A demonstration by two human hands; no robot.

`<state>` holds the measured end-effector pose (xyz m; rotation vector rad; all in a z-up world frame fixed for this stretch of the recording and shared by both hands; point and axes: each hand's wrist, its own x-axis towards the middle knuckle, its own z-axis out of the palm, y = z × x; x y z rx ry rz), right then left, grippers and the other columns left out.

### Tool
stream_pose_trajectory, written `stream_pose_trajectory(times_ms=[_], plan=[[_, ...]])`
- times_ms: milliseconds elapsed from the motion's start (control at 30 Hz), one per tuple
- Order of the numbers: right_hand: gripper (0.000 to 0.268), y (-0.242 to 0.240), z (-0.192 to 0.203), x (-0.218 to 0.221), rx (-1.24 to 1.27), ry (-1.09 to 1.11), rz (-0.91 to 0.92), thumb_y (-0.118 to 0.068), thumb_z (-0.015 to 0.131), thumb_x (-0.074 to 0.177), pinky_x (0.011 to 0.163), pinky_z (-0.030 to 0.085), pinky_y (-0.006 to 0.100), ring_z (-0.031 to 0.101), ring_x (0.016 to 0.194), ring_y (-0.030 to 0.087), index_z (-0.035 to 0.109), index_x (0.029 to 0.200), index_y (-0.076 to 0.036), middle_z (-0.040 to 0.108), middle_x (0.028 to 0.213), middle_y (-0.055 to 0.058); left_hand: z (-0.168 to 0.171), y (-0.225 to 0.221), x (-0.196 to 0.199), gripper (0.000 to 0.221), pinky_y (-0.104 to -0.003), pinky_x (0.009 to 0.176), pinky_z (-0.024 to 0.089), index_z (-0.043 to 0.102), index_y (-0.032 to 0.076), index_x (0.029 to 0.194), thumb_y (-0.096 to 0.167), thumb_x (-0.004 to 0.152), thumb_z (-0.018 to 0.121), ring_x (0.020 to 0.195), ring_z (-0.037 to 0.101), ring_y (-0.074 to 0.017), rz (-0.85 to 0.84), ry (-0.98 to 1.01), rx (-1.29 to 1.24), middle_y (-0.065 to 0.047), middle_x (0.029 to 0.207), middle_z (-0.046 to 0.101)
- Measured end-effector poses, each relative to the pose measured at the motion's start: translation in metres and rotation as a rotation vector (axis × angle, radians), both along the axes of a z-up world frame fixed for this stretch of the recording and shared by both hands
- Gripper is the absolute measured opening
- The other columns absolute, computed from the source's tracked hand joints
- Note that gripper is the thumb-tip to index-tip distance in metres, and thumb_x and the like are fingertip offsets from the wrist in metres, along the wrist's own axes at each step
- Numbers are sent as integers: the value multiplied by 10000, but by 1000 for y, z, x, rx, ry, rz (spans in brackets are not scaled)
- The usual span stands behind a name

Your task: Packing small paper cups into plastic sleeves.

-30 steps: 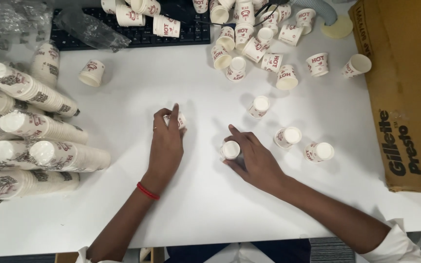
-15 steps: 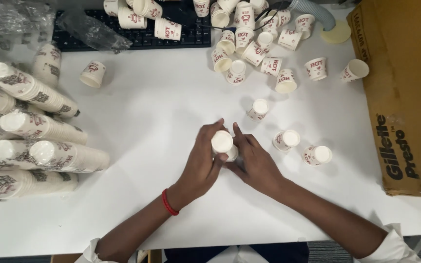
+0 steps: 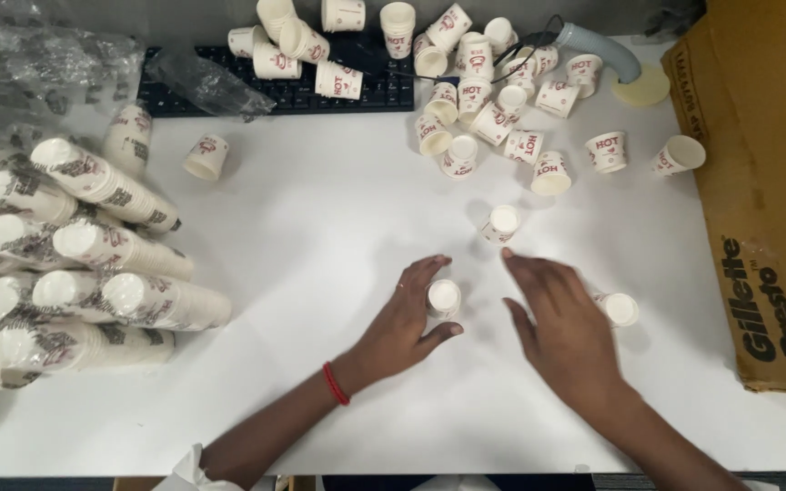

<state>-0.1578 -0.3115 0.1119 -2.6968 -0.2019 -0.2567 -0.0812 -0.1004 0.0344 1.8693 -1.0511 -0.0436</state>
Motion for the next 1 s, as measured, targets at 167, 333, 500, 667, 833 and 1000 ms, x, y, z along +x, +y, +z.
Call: stream_pose_trajectory(times_ms=[167, 333, 500, 667, 833, 1000], plan=[[647, -8, 8, 1, -230, -31, -117, -152, 704, 846, 939, 517, 437, 545, 1211, 378, 464, 1437, -40, 550, 1386, 204, -25, 49, 67, 765, -518, 1275, 274, 244, -61, 1544, 249, 1002, 685, 1533, 254, -426, 273, -71, 111, -261, 1628, 260], [588, 1, -29, 4, -216, 82, -85, -94, 648, 879, 932, 523, 429, 578, 1120, 338, 486, 1431, 26, 572, 1339, 209, -44, 97, 148, 574, -669, 1287, 143, 525, -14, 1470, 144, 947, 702, 1578, 77, -495, 926, -544, 526, -307, 1660, 152], [567, 1, -49, 18, -98, 59, -2, -271, 749, 898, 765, 554, 435, 593, 1037, 328, 522, 1294, 64, 605, 1172, 177, -35, 116, 208, 617, -799, 1134, 126, 547, 30, 1462, 164, 890, 734, 1484, 47, -572, 1223, -615, 670, -326, 1642, 125], [571, -3, -59, 19, 42, -103, 28, -227, 786, 859, 737, 540, 421, 601, 1026, 345, 503, 1270, 53, 626, 1214, 184, -54, 124, 227, 596, -635, 1042, 347, 534, -8, 1462, 137, 917, 727, 1379, 264, -555, 1286, -402, 639, -284, 1465, 368], [600, -6, -62, 21, 322, 55, -90, -190, 782, 890, 756, 541, 404, 609, 952, 288, 470, 1375, -24, 642, 1189, 151, -36, 103, 182, 459, -492, 975, 492, 548, 30, 1418, 41, 986, 704, 1259, 446, -431, 1147, -426, 613, -207, 1362, 490], [618, 6, -51, 24, 385, -238, 271, -168, 776, 905, 939, 517, 408, 595, 1126, 287, 426, 1402, -54, 656, 1316, 86, -22, 62, 101, 304, -418, 917, 521, 521, 18, 1352, 144, 1096, 628, 1066, 647, -311, 634, -114, 23, -170, 1259, 632]])
